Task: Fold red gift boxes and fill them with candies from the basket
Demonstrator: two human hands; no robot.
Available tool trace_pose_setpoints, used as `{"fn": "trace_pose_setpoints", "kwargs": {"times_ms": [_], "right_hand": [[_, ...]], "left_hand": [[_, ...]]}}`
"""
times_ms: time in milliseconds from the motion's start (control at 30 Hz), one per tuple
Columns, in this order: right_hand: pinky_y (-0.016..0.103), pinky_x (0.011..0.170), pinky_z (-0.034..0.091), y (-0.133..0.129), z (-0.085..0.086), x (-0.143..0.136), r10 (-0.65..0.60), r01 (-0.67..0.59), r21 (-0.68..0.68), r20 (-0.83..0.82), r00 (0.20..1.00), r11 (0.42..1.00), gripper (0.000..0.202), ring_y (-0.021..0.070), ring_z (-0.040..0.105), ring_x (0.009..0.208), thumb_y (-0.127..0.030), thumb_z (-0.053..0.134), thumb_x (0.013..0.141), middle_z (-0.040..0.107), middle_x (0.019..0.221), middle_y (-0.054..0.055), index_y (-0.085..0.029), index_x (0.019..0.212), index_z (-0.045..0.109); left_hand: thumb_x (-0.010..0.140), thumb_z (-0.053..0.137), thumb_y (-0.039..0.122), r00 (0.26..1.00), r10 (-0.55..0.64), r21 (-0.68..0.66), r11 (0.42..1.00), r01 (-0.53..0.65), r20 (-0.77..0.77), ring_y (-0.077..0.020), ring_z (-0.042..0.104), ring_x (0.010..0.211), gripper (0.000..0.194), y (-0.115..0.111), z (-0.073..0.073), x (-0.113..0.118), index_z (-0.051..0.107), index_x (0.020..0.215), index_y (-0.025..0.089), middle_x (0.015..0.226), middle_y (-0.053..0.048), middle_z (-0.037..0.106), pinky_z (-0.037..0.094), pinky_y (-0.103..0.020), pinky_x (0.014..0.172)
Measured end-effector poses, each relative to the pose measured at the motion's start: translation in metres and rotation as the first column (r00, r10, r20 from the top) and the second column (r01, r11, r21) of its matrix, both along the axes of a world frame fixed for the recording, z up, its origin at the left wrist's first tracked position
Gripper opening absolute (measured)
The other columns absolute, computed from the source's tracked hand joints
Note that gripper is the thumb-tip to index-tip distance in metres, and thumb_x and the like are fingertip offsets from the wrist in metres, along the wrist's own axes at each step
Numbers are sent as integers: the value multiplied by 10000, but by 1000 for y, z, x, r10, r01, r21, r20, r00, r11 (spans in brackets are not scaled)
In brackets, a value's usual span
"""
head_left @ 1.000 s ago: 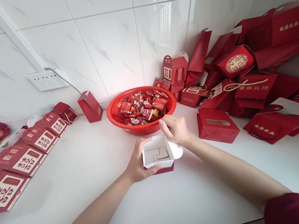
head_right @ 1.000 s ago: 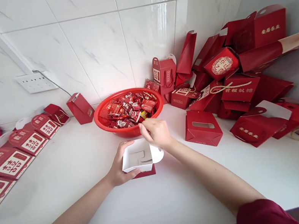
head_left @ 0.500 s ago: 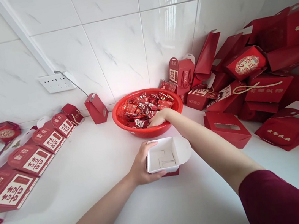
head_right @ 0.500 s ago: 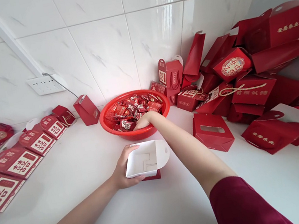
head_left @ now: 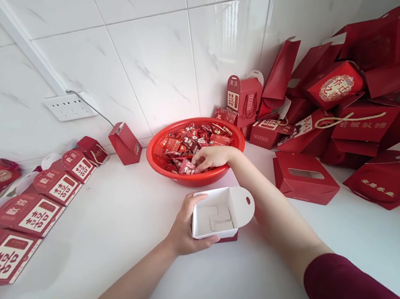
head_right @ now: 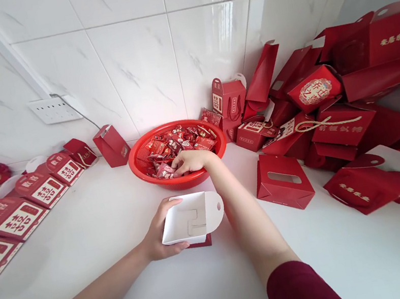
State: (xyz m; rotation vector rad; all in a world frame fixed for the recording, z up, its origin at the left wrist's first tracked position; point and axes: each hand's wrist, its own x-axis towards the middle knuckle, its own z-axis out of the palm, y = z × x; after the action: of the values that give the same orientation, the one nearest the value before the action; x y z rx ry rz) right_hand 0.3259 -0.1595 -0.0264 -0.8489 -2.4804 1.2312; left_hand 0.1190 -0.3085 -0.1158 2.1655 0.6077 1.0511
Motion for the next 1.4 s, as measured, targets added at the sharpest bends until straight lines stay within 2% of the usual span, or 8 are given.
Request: {"fn": "trace_pose_setpoints", "kwargs": {"times_ms": [233,433,600,867,1000,1100,1200,1400], "right_hand": [[239,634,501,-1,-2,0,-73,70,-47,-55,996,996,207,150,652,681,-275,660,805,751,808,43,-127,908,762],[209,605,523,-11,6,3,-150,125,-175,-132,980,976,198,139,695,681,-294,690,822,781,869,70,-136,903,777],[195,623,529,-26,34,31,-56,30,-126,-211,976,992,296,146,732,741,-408,714,829,783,874,81,-130,908,778],[225,629,554,-66,73,46,-35,37,-121,22,999,992,439,159,722,730,-552,708,807,773,894,85,-144,954,776],[270,769,558,-43,59,53,-294,286,-71,-263,919,956,460,195,717,890,-549,586,914,755,1017,119,-129,1034,727],[315,855,525,-15,38,59,-585,623,33,-308,750,781,476,230,687,976,-496,423,1006,732,1078,148,-105,1056,689],[333,895,489,5,19,54,-699,723,196,-186,691,662,418,241,654,1036,-378,351,1034,709,1130,155,-105,1087,663],[265,909,459,19,1,32,-501,488,229,0,865,842,257,209,648,1024,-351,549,951,740,1084,71,-182,965,742]], "left_hand": [[675,810,338,983,185,124,975,-183,-7,-346,401,1283,904,-3,3,1,331,1440,280,1355,-130,382,383,-539,1069],[729,782,345,982,189,-78,979,-187,15,-322,470,1232,795,-2,4,2,364,1402,269,1342,-125,404,426,-519,1039],[718,799,346,984,176,-139,975,-171,28,-326,475,1237,807,0,4,2,369,1395,266,1358,-125,406,423,-522,1049],[709,806,362,987,157,-148,977,-151,31,-337,498,1213,804,4,1,1,386,1387,260,1328,-126,429,434,-528,1035],[709,803,367,987,158,-145,977,-153,23,-346,491,1228,801,5,0,-1,391,1387,258,1344,-133,417,451,-517,1019],[709,801,368,988,152,-134,980,-149,18,-353,491,1235,785,5,1,-1,405,1378,257,1345,-134,414,461,-516,1012],[720,790,371,987,157,-109,982,-155,10,-353,490,1231,769,4,3,0,406,1377,259,1339,-131,422,457,-522,1015],[739,770,369,987,162,-118,980,-161,-1,-340,478,1220,760,3,5,-1,385,1386,262,1333,-130,413,449,-519,1016]]}}
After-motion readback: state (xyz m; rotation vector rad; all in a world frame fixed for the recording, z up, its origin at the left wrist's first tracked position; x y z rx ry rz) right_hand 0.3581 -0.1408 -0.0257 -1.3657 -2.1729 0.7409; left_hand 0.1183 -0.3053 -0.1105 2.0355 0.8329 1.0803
